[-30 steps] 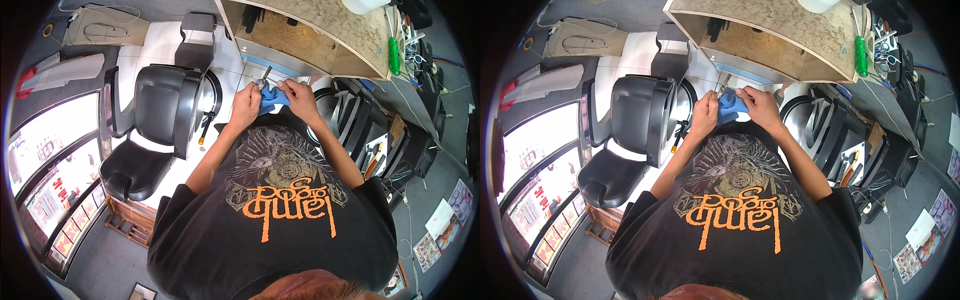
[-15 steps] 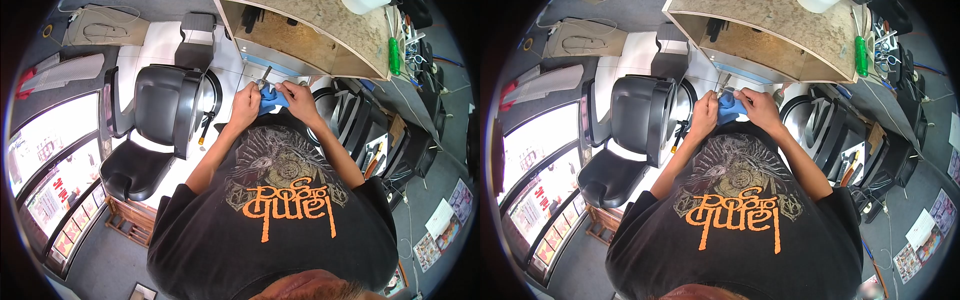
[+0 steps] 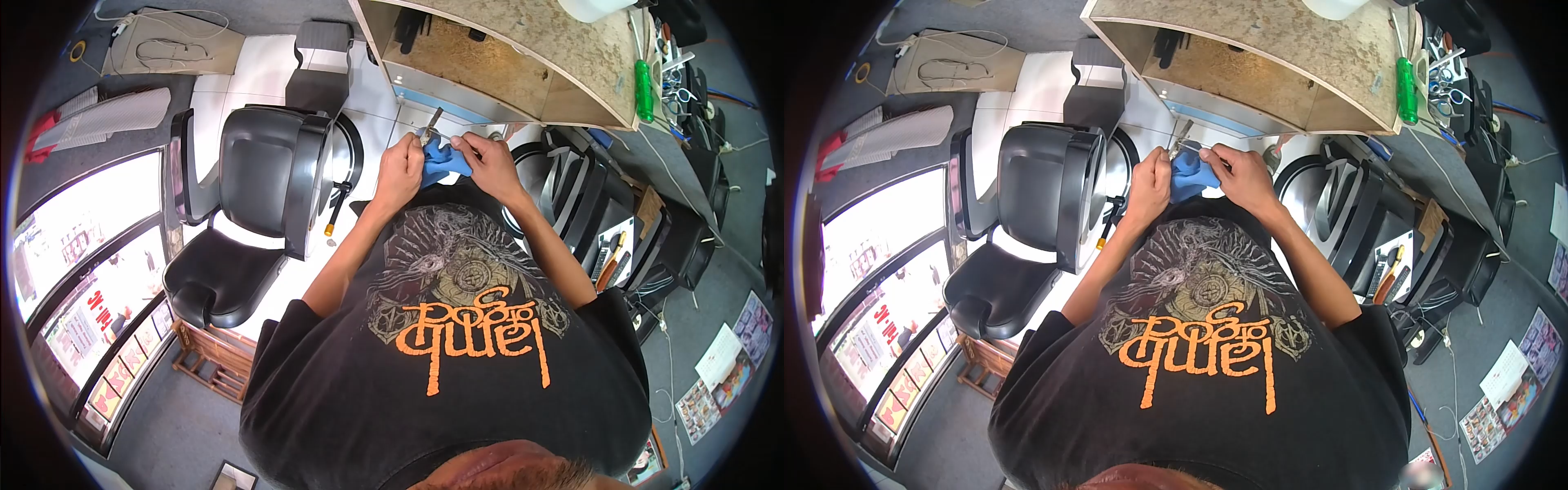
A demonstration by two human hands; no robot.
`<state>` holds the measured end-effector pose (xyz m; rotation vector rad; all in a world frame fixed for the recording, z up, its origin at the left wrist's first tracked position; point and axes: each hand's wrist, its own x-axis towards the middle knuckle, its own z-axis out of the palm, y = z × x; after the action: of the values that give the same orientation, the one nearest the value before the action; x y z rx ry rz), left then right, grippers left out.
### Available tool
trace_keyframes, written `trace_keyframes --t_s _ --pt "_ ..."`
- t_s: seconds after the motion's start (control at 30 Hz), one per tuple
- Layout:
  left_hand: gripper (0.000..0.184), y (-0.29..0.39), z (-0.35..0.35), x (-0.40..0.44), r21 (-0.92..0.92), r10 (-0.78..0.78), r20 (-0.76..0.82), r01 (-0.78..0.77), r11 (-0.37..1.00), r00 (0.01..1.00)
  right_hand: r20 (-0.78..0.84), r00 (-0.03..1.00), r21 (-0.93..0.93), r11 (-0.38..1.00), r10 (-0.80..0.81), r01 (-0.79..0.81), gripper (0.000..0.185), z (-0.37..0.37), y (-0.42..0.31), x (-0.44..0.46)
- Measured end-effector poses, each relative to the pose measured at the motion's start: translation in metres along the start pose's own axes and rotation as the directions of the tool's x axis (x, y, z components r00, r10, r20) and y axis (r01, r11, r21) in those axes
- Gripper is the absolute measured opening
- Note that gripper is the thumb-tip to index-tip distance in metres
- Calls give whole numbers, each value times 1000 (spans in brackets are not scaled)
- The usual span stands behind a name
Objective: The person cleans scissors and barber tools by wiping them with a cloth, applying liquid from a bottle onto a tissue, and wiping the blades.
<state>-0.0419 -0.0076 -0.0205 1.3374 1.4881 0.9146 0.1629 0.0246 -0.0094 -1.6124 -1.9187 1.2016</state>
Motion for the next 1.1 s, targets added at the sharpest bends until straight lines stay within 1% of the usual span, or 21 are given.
trace_keyframes --t_s 0.07,0.2,0.27,0.37,0.5,0.6,0.7,0.8,0.9,1.0,1.1 --pt "29 5 -1 -2 6 -25 18 25 1000 1000 1 1000 10 1000 -3 3 41 -7 -3 0" --pt "28 -1 0 -1 6 -13 18 13 1000 1000 -3 1000 -25 999 -30 29 40 -5 -4 -2" --pt "28 1 -1 -2 8 -19 21 19 1000 1000 9 1000 -8 1000 -16 16 38 -7 -3 -1" --pt "32 -8 2 -2 -15 34 -12 -34 999 999 12 999 -26 999 -42 43 35 -4 -4 -2" --pt "32 -10 2 1 3 10 -6 -10 1000 1000 -11 998 -16 998 -59 59 35 -1 -7 -4" --pt "32 -6 0 1 -2 5 -4 -5 1000 1000 -162 986 71 996 -39 51 39 0 0 2" --pt "30 3 -1 0 2 -15 5 15 1000 1000 -189 982 54 998 -19 30 41 1 6 8" --pt "29 6 -1 0 1 -14 4 14 1000 1000 -156 988 17 1000 -7 10 42 -1 7 8" --pt "31 4 1 -2 -14 3 -6 -3 1000 1000 -148 988 49 998 42 -35 42 -4 1 6" --pt "34 0 3 -4 -26 36 -16 -37 999 999 -167 985 28 998 -53 59 41 1 1 3" --pt "32 0 3 -6 -15 31 -18 -31 999 999 -173 985 -30 1000 -9 4 41 -3 5 5"
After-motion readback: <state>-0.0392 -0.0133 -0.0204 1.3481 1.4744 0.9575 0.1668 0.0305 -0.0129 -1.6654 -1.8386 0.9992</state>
